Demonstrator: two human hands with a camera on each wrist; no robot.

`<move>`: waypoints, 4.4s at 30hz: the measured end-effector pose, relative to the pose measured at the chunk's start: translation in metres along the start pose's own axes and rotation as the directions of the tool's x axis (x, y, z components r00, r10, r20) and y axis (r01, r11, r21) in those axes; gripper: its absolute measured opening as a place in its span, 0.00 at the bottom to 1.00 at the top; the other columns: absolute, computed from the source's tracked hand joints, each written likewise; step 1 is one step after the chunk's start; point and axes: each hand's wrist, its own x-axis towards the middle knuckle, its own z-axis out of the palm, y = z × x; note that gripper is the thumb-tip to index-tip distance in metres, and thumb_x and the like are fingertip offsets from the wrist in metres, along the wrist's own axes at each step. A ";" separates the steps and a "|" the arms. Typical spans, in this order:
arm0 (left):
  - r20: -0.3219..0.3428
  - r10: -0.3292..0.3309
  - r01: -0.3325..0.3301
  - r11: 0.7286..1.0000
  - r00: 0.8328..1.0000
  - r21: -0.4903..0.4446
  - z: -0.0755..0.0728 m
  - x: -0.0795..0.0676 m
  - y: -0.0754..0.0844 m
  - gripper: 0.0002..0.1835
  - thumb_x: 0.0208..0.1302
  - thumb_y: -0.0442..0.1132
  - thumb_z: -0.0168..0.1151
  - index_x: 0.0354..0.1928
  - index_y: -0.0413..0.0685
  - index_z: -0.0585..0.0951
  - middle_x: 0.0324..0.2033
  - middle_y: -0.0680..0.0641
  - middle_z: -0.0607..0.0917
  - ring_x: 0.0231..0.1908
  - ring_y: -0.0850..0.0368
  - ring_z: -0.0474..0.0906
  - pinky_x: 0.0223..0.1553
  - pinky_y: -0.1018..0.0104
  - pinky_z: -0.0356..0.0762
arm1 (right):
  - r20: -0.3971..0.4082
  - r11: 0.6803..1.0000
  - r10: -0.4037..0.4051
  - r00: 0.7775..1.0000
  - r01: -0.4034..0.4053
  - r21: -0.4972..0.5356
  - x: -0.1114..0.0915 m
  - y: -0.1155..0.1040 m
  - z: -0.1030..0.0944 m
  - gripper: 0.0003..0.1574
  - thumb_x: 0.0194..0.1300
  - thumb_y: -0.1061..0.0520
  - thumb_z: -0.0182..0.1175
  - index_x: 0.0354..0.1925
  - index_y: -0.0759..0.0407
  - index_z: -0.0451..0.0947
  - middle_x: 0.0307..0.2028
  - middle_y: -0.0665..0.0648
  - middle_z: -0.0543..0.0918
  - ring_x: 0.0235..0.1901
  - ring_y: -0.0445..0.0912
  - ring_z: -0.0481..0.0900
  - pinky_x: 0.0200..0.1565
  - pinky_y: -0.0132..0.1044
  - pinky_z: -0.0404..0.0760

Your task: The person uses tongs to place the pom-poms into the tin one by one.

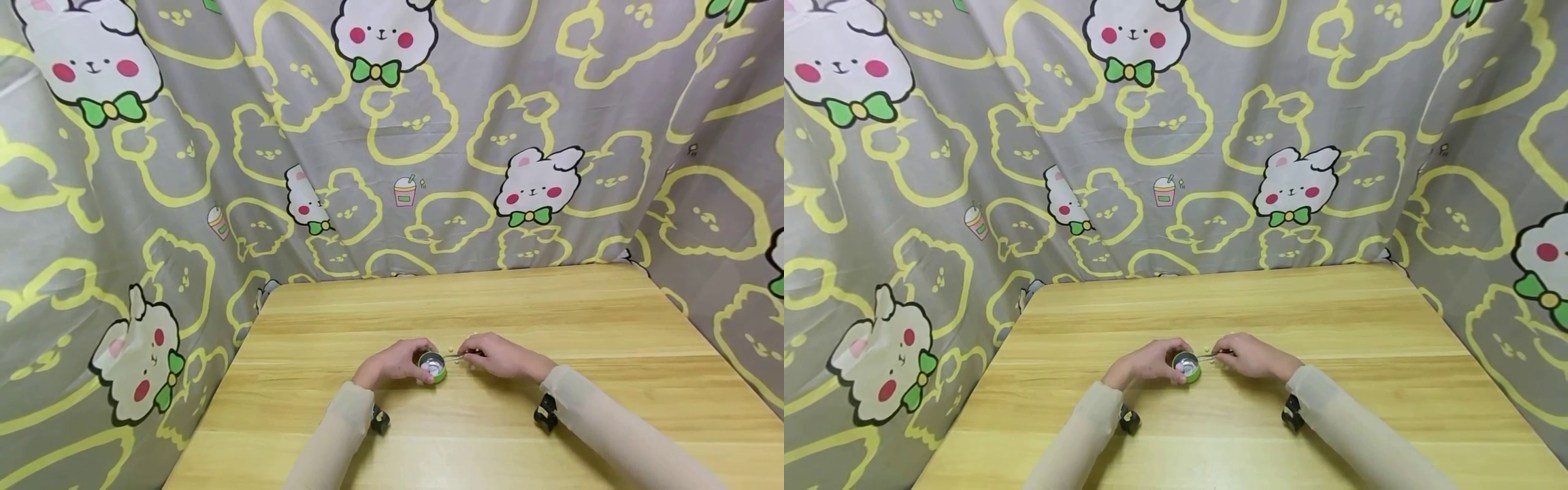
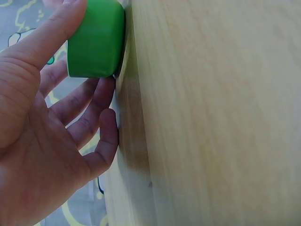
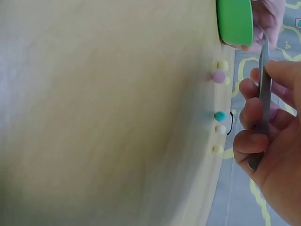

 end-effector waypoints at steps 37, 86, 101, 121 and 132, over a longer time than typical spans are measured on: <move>0.002 0.009 -0.009 1.000 1.000 -0.020 0.000 -0.001 0.000 0.24 0.50 0.43 0.74 0.48 0.54 0.76 0.38 0.58 0.80 0.40 0.64 0.75 0.45 0.69 0.71 | 0.003 1.000 0.006 1.000 -0.006 -0.017 -0.035 0.028 -0.028 0.10 0.69 0.58 0.55 0.44 0.55 0.82 0.41 0.49 0.83 0.41 0.40 0.78 0.42 0.40 0.77; 0.002 0.007 -0.008 1.000 1.000 0.003 -0.001 -0.001 0.001 0.24 0.50 0.44 0.74 0.49 0.54 0.76 0.38 0.58 0.79 0.39 0.65 0.74 0.45 0.70 0.71 | 0.052 0.996 -0.015 0.999 0.019 -0.082 -0.034 0.035 -0.017 0.08 0.67 0.59 0.57 0.41 0.54 0.82 0.35 0.44 0.78 0.34 0.36 0.73 0.36 0.36 0.74; -0.001 0.006 -0.006 1.000 1.000 -0.001 -0.001 0.000 -0.001 0.23 0.50 0.44 0.74 0.48 0.56 0.76 0.38 0.59 0.79 0.40 0.65 0.75 0.45 0.70 0.71 | 0.026 0.997 0.028 0.999 -0.026 -0.078 -0.036 0.037 -0.023 0.10 0.68 0.58 0.56 0.45 0.54 0.82 0.38 0.45 0.79 0.39 0.40 0.76 0.41 0.40 0.76; 0.001 -0.006 0.006 1.000 1.000 -0.019 -0.001 -0.002 0.003 0.22 0.51 0.43 0.74 0.48 0.55 0.76 0.39 0.57 0.80 0.41 0.63 0.75 0.46 0.68 0.70 | 0.051 0.996 0.029 0.998 -0.024 -0.087 -0.040 0.040 -0.022 0.09 0.68 0.59 0.56 0.43 0.54 0.82 0.36 0.44 0.77 0.36 0.38 0.74 0.39 0.39 0.75; 0.003 -0.002 0.002 1.000 1.000 -0.014 -0.001 -0.001 0.003 0.22 0.51 0.42 0.74 0.48 0.55 0.76 0.39 0.58 0.80 0.41 0.64 0.74 0.46 0.69 0.70 | 0.029 0.996 -0.002 1.000 0.005 -0.090 -0.042 0.041 -0.022 0.09 0.67 0.59 0.57 0.43 0.54 0.82 0.35 0.44 0.77 0.36 0.37 0.74 0.39 0.38 0.75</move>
